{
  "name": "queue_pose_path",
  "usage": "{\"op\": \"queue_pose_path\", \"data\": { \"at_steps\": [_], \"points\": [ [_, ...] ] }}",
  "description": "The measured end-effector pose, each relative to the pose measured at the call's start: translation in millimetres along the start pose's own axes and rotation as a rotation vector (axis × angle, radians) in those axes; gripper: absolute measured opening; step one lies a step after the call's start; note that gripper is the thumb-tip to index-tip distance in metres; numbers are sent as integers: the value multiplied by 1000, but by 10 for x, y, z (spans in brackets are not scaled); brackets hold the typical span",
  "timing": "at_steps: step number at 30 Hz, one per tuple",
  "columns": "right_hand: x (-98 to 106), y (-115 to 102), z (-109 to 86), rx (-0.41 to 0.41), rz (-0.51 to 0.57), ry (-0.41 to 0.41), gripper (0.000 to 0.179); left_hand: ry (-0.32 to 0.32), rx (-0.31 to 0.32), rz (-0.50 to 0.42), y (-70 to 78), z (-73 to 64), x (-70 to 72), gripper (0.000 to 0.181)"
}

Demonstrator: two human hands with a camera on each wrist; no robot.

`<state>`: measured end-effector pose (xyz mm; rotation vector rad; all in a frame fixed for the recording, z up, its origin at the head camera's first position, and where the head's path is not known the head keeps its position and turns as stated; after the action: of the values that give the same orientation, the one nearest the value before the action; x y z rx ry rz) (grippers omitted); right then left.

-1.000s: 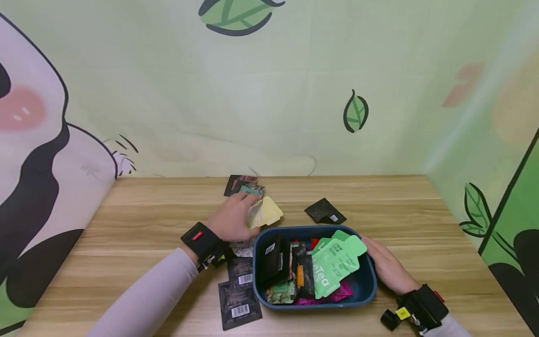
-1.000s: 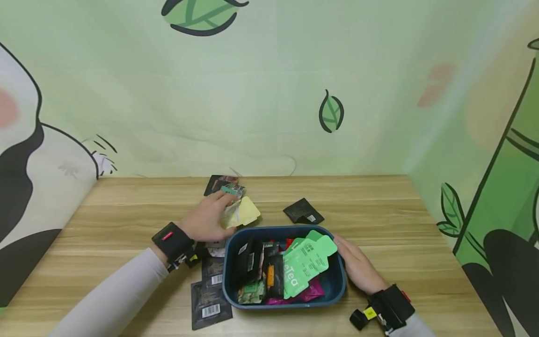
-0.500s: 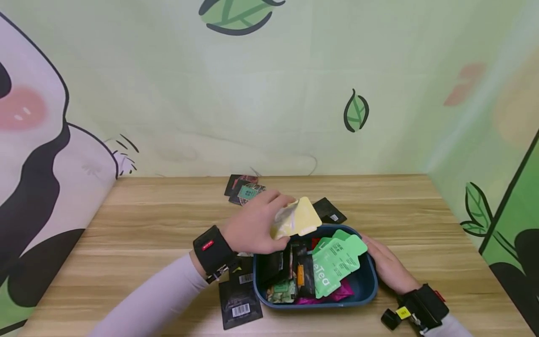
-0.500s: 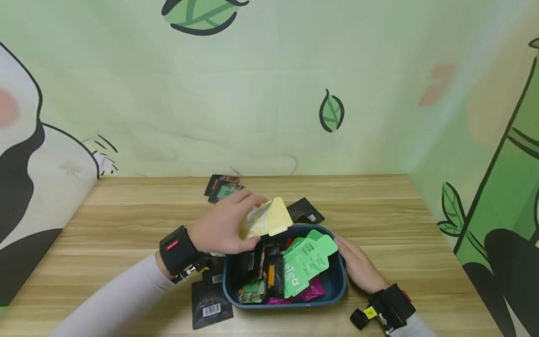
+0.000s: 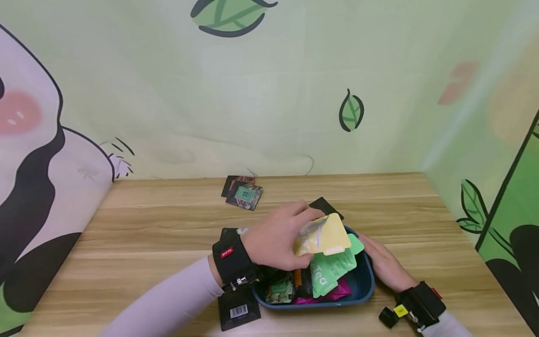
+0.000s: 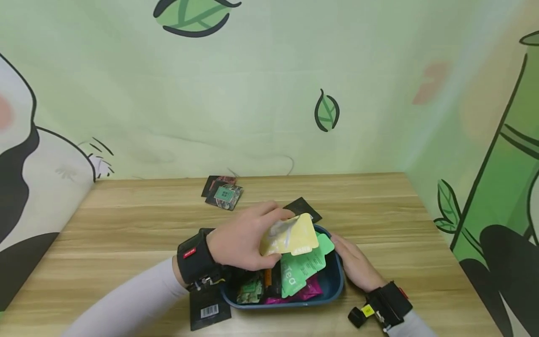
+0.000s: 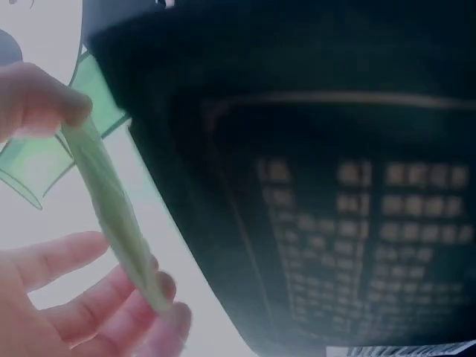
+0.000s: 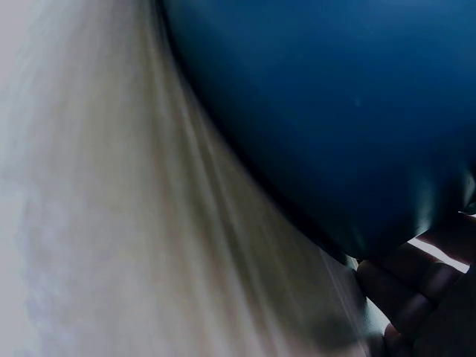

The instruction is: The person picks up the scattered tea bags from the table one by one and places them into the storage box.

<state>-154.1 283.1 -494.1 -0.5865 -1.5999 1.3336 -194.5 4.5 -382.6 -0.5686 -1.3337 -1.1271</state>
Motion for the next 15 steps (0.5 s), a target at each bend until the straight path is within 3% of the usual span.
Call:
{"op": "queue_pose_path", "data": {
  "at_steps": [4,7,10,15],
  "points": [
    [5,7,2,-5,-1,-3,61,-67,40,-46,-10,-40,7,100],
    [8,12,3,7,-1,-7,61,-92,102,-67,-105,-83,30,110],
    [9,14,3,18,5,-13,60,-75,157,-38,-266,-121,70,110],
    [0,9,5,9,7,-8,61,-66,300,35,-645,-209,101,107]
  ]
}}
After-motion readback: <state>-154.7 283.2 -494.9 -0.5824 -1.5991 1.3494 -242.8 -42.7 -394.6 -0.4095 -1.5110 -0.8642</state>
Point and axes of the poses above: each hand's wrist, its own z-axis towards the middle knuckle, its own x-axis out of the back of the hand, y = z × x, the point moved 2 cm from there along z, towards the middle knuckle, and after that the axes turned 9 degrees about -y, right-handed, at the moved point
